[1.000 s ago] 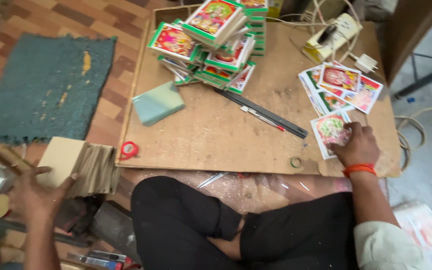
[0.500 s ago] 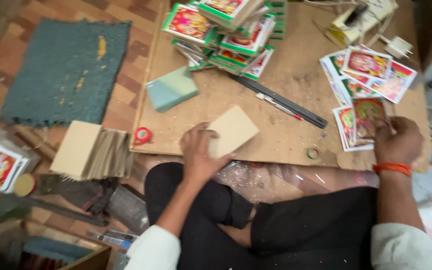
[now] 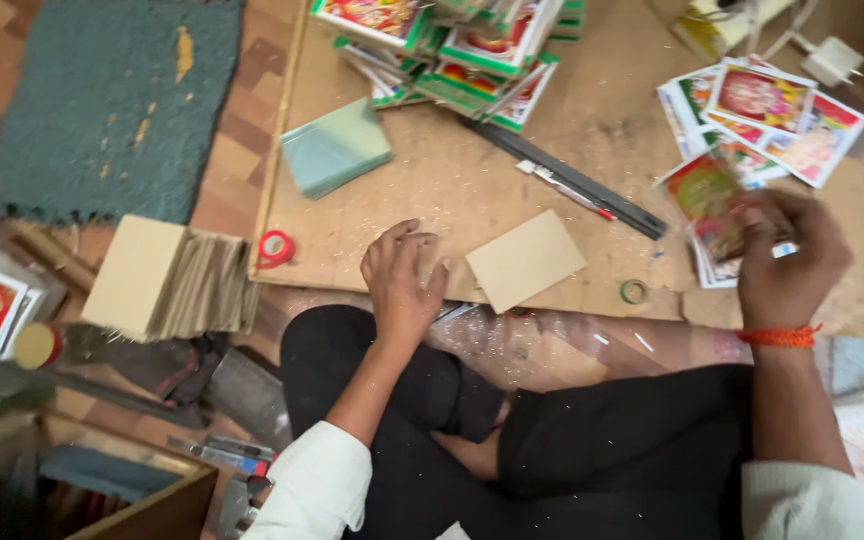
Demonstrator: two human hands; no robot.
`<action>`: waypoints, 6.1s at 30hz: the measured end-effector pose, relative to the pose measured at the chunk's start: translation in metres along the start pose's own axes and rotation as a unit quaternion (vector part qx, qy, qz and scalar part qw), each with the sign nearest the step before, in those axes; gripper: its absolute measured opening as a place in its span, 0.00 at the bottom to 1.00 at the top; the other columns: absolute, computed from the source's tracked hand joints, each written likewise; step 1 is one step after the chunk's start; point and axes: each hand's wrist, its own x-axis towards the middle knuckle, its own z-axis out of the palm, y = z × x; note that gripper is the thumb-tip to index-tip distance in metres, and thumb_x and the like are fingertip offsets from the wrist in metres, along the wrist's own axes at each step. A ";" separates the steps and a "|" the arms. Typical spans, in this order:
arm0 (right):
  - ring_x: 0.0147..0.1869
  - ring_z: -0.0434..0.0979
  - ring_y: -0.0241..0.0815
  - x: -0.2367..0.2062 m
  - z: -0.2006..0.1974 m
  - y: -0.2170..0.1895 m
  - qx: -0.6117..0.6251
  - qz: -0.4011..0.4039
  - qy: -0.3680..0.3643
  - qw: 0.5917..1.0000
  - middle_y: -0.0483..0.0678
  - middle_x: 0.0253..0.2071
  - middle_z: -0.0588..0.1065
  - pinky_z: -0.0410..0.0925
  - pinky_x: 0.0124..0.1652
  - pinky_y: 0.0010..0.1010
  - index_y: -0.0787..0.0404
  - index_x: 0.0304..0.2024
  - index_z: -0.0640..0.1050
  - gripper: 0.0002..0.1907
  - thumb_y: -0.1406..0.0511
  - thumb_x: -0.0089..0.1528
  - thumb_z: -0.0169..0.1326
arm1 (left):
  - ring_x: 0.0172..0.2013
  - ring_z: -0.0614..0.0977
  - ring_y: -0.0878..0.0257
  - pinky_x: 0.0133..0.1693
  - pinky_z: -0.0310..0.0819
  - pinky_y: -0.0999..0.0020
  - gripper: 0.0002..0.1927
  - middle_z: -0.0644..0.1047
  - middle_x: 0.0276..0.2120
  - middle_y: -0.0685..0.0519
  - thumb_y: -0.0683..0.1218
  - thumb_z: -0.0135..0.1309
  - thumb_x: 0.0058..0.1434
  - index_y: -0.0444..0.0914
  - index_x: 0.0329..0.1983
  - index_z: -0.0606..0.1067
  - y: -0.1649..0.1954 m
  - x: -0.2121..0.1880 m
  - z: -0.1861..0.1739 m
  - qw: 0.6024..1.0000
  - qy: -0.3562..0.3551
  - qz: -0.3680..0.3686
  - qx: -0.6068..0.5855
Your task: The person sits on the floor and assembles small card packs by placing a printed card onto a cardboard backing, wrapping the edges with green tape, and stacking the finished packs. The person handles printed cards, cardboard backings, and tape rolls.
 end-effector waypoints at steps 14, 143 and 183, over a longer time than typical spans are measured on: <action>0.33 0.77 0.44 0.023 0.150 -0.035 -0.098 0.012 -0.344 0.934 0.52 0.32 0.77 0.69 0.35 0.36 0.57 0.49 0.83 0.24 0.58 0.52 0.71 | 0.69 0.60 0.40 0.67 0.50 0.44 0.23 0.67 0.63 0.45 0.47 0.64 0.57 0.38 0.55 0.76 0.004 -0.016 0.037 0.996 -0.067 0.031 -0.041; 0.36 0.80 0.39 -0.125 0.087 -0.100 0.023 0.039 -0.185 0.982 0.51 0.37 0.75 0.72 0.35 0.27 0.66 0.38 0.78 0.10 0.75 0.54 0.64 | 0.50 0.83 0.56 0.50 0.80 0.66 0.15 0.78 0.48 0.48 0.32 0.59 0.60 0.35 0.50 0.79 0.069 -0.078 0.021 0.926 -0.118 -0.043 -0.357; 0.38 0.79 0.51 -0.125 0.106 -0.111 -0.137 -0.086 -0.268 0.950 0.47 0.35 0.76 0.71 0.35 0.41 0.55 0.47 0.81 0.13 0.63 0.59 0.62 | 0.45 0.75 0.55 0.51 0.67 0.60 0.05 0.79 0.37 0.57 0.40 0.65 0.54 0.40 0.31 0.79 0.001 -0.005 0.050 0.997 0.003 -0.030 -0.073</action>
